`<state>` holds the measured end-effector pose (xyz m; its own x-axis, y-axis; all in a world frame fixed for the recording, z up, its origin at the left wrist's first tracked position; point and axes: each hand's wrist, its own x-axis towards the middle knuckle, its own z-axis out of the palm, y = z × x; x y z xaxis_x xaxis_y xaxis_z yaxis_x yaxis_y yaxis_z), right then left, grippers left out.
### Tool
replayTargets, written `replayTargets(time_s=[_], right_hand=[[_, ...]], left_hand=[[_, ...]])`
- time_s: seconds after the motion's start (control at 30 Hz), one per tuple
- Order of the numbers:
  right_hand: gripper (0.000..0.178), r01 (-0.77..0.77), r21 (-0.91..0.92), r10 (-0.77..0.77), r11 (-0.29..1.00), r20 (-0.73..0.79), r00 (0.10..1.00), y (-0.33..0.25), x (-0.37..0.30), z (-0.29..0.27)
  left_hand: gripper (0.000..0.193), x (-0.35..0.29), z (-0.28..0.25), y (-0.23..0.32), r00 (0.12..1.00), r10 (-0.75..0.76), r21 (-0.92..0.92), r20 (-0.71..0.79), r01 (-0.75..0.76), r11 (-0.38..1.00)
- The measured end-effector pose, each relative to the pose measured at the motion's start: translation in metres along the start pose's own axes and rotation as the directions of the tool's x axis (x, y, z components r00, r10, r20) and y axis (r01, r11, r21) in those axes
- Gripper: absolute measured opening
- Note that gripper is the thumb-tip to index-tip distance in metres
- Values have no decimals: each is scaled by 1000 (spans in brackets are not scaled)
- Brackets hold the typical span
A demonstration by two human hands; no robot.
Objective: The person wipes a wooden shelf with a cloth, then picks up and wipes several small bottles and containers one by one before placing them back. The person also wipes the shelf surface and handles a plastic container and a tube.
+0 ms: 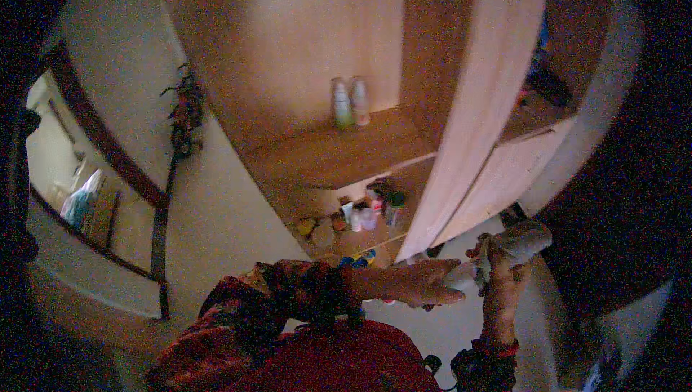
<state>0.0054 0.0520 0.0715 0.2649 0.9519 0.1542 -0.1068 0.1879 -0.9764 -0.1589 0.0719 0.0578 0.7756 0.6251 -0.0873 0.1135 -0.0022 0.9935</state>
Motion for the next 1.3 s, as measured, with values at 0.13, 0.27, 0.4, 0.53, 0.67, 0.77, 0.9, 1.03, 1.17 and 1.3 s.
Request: replayTargets(time_s=[0.13,0.27,0.4,0.53,0.67,0.77,0.9,1.03,1.17,1.3], right_hand=[[26,-69,72,69,995,0,998,-27,-1,11],[24,-47,149,39,988,57,998,-31,2,26],[27,-40,143,38,989,16,999,-21,14,36],[32,-68,221,27,973,187,982,-9,25,36],[39,-97,235,41,967,232,972,-10,19,38],[36,-63,252,12,966,200,980,-9,22,44],[35,-97,151,70,984,172,983,-3,23,58],[40,-200,114,161,973,285,945,7,29,47],[43,-185,291,91,939,308,947,-1,24,45],[46,-140,172,74,975,344,936,-8,31,45]], left_hand=[[46,14,11,-22,869,432,574,-241,-232,786],[49,-10,7,10,900,295,596,-322,-50,802],[49,-14,-2,29,913,154,534,-378,79,842],[46,-24,-9,22,960,46,135,-277,-9,991],[42,-23,-9,3,996,-44,-505,73,74,860],[40,-20,-18,16,992,-121,-246,-26,110,963],[44,-19,-23,10,917,31,337,-399,115,934],[49,-22,-20,0,922,46,271,-383,64,960],[43,-19,-13,-18,995,27,-358,-101,-62,932],[40,-32,-16,-1,999,-50,-461,10,49,886]])
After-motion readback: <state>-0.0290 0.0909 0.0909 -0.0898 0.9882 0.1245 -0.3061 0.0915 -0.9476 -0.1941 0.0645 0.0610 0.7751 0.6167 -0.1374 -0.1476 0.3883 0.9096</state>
